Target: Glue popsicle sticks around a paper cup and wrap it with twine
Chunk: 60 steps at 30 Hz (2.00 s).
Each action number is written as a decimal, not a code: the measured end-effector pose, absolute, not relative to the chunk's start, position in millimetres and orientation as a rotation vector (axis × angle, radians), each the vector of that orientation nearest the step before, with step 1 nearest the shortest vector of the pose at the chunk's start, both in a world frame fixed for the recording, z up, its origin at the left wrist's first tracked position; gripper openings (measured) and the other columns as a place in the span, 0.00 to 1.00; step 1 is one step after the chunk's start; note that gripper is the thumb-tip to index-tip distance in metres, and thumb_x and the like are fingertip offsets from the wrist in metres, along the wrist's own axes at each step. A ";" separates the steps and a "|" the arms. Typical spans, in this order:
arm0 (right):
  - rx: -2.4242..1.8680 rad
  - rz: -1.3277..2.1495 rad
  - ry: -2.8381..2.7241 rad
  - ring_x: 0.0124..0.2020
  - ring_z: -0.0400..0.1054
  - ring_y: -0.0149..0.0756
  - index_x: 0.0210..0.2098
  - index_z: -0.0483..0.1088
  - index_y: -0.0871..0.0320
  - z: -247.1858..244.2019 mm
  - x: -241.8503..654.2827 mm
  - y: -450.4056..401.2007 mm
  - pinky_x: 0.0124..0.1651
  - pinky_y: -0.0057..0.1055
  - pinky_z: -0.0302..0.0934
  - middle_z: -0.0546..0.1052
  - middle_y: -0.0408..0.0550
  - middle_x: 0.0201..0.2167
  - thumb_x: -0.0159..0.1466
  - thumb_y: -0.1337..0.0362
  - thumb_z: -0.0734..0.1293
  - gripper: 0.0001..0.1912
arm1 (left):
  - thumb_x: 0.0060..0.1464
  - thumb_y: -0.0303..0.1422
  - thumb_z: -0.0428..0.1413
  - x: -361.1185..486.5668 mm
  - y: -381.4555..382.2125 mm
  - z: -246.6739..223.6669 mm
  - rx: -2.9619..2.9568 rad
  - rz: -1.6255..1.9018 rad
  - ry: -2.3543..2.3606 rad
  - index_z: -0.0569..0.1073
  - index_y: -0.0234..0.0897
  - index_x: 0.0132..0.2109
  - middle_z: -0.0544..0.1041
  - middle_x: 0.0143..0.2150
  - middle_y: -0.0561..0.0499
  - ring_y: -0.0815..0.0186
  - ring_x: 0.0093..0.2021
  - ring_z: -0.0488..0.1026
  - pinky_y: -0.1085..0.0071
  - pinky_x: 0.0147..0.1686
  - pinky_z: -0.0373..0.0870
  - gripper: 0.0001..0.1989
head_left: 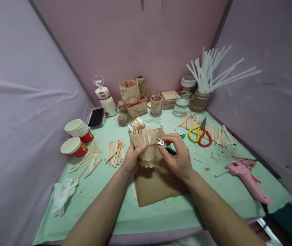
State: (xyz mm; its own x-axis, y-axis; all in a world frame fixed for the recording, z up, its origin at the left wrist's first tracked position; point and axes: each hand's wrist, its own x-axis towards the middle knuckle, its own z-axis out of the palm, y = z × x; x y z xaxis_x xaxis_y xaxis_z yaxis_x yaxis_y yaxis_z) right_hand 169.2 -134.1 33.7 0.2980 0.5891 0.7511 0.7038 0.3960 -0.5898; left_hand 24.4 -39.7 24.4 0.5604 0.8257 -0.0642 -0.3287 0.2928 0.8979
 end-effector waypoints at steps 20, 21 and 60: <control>-1.549 0.685 -1.327 0.53 0.70 0.47 0.52 0.62 0.55 22.9 147.6 -132.6 0.54 0.45 0.65 0.74 0.54 0.52 0.59 0.59 0.71 0.25 | 0.38 0.45 0.72 18.5 -38.4 26.4 1.446 0.987 0.618 0.64 0.38 0.60 0.77 0.55 0.41 0.52 0.55 0.75 0.59 0.55 0.72 0.44; -1.553 0.681 -1.331 0.52 0.70 0.47 0.52 0.62 0.55 23.5 147.3 -132.6 0.53 0.45 0.65 0.74 0.54 0.52 0.59 0.59 0.71 0.25 | 0.39 0.46 0.71 18.0 -38.1 28.2 1.478 0.981 0.590 0.62 0.38 0.62 0.76 0.57 0.40 0.51 0.57 0.74 0.59 0.56 0.71 0.46; -1.247 0.163 -1.405 0.56 0.69 0.45 0.56 0.69 0.52 32.5 152.2 -142.2 0.59 0.48 0.64 0.76 0.53 0.52 0.68 0.60 0.66 0.16 | 0.32 0.47 0.71 8.8 -29.2 45.0 1.040 0.814 0.422 0.69 0.42 0.61 0.74 0.60 0.41 0.43 0.62 0.70 0.50 0.60 0.69 0.47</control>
State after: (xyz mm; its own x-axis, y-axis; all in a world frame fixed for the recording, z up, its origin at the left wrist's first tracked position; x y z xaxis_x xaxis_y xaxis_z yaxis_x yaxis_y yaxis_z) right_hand 152.2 -142.2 32.5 0.2629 0.7273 0.6340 0.5632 0.4179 -0.7129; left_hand 8.8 -29.2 45.0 0.6429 0.7635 0.0609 -0.3907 0.2586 0.8835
